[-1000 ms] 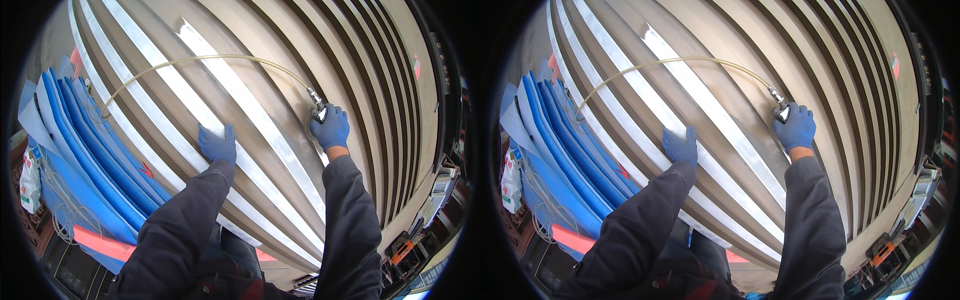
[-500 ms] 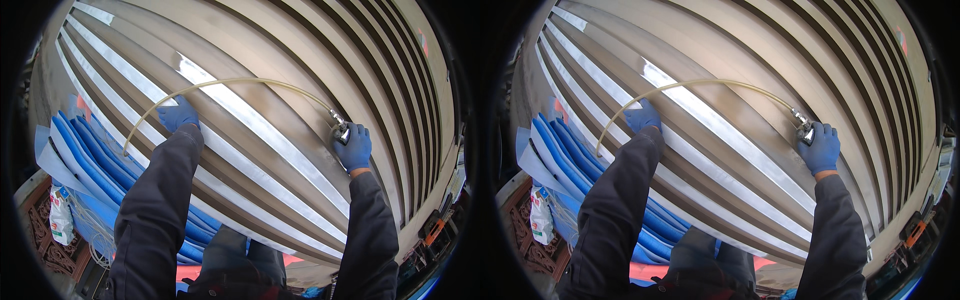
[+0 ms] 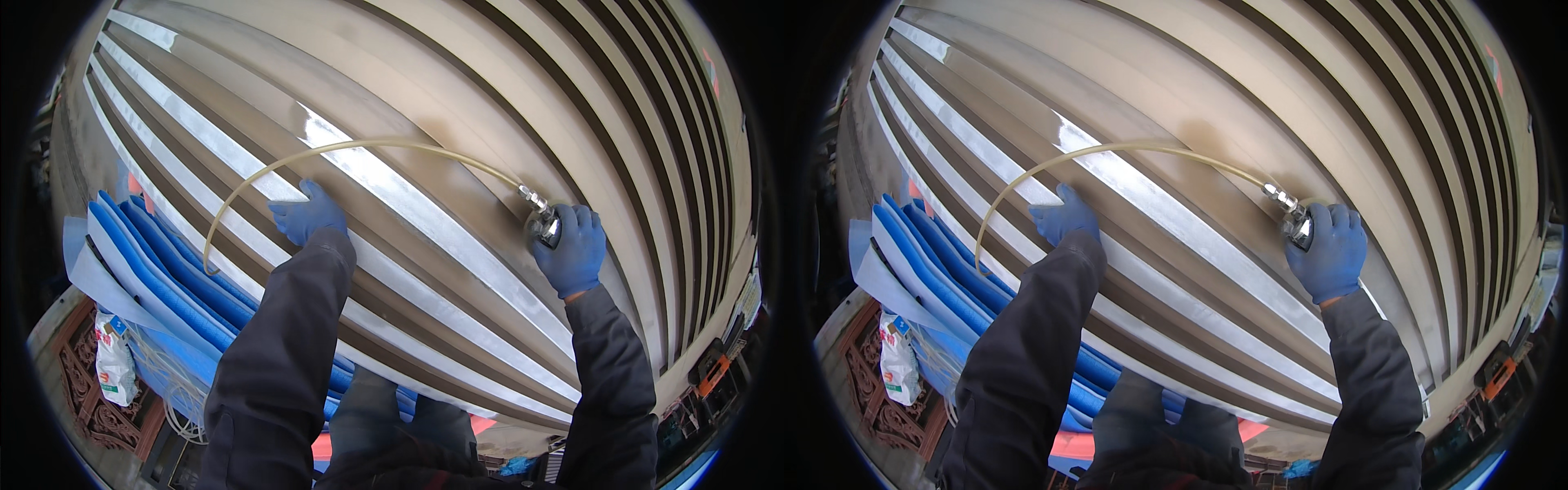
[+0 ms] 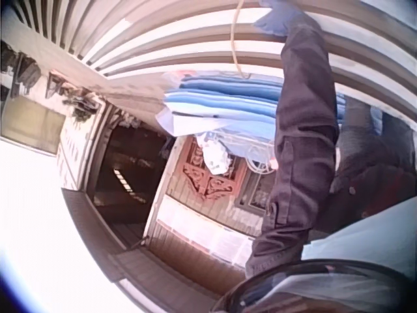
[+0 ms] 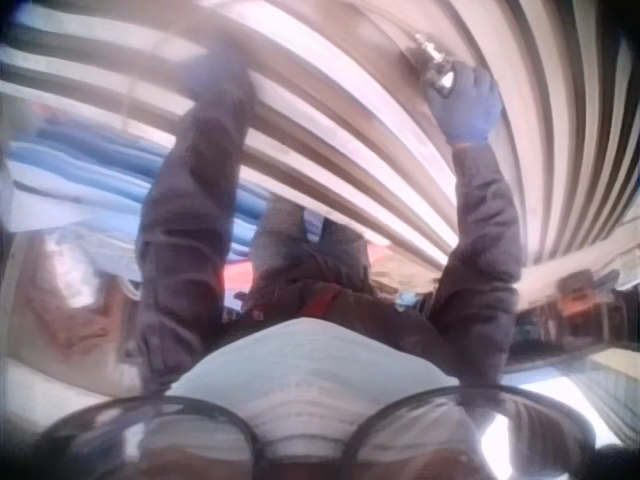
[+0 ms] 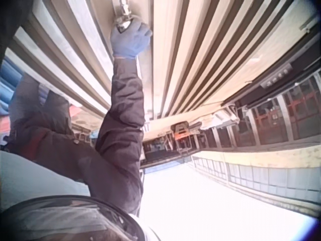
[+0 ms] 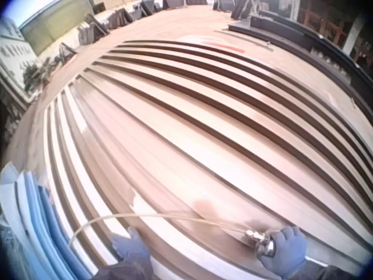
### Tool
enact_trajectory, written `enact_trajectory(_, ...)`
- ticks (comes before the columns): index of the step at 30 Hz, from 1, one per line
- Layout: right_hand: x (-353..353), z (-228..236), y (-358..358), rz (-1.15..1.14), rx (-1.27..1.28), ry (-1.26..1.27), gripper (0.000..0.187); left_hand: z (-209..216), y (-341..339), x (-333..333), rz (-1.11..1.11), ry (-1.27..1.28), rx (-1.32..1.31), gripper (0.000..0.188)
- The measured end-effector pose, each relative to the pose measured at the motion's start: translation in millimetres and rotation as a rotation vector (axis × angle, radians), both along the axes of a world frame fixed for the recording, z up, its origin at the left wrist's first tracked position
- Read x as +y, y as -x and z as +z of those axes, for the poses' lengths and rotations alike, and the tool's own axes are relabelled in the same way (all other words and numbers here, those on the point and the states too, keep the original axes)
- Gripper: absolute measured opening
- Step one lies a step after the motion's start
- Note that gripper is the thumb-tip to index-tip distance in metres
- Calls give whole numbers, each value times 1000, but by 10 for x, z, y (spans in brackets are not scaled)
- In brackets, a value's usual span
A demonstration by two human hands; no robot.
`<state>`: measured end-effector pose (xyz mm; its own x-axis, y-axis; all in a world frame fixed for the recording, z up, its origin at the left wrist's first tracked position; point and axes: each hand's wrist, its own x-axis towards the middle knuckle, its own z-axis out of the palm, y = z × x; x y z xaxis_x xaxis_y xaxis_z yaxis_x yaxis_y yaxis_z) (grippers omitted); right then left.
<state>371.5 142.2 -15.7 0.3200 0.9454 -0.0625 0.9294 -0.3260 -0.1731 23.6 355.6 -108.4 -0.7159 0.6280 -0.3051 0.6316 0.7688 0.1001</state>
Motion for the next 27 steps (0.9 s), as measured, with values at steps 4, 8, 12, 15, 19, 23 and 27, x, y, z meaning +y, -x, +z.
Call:
enact_trajectory(4,7,18,-15,14,18,-8,44,-83,20,7,15,68,8,95)
enact_trajectory(8,-102,26,-30,11,5,50,47,-253,147,43,-57,112,97,97)
enact_trajectory(12,-160,30,7,-5,2,105,52,-294,221,133,-165,297,137,100)
enact_trajectory(15,-141,10,39,-20,-23,127,55,-236,178,190,-97,188,61,99)
enact_trajectory(19,-99,-15,45,-35,-44,138,53,-128,165,240,-113,223,60,99)
enact_trajectory(23,-4,-2,8,-58,-51,162,53,-93,148,201,-82,176,19,99)
enact_trajectory(27,258,42,44,-87,-56,181,53,-152,135,168,-163,314,149,99)
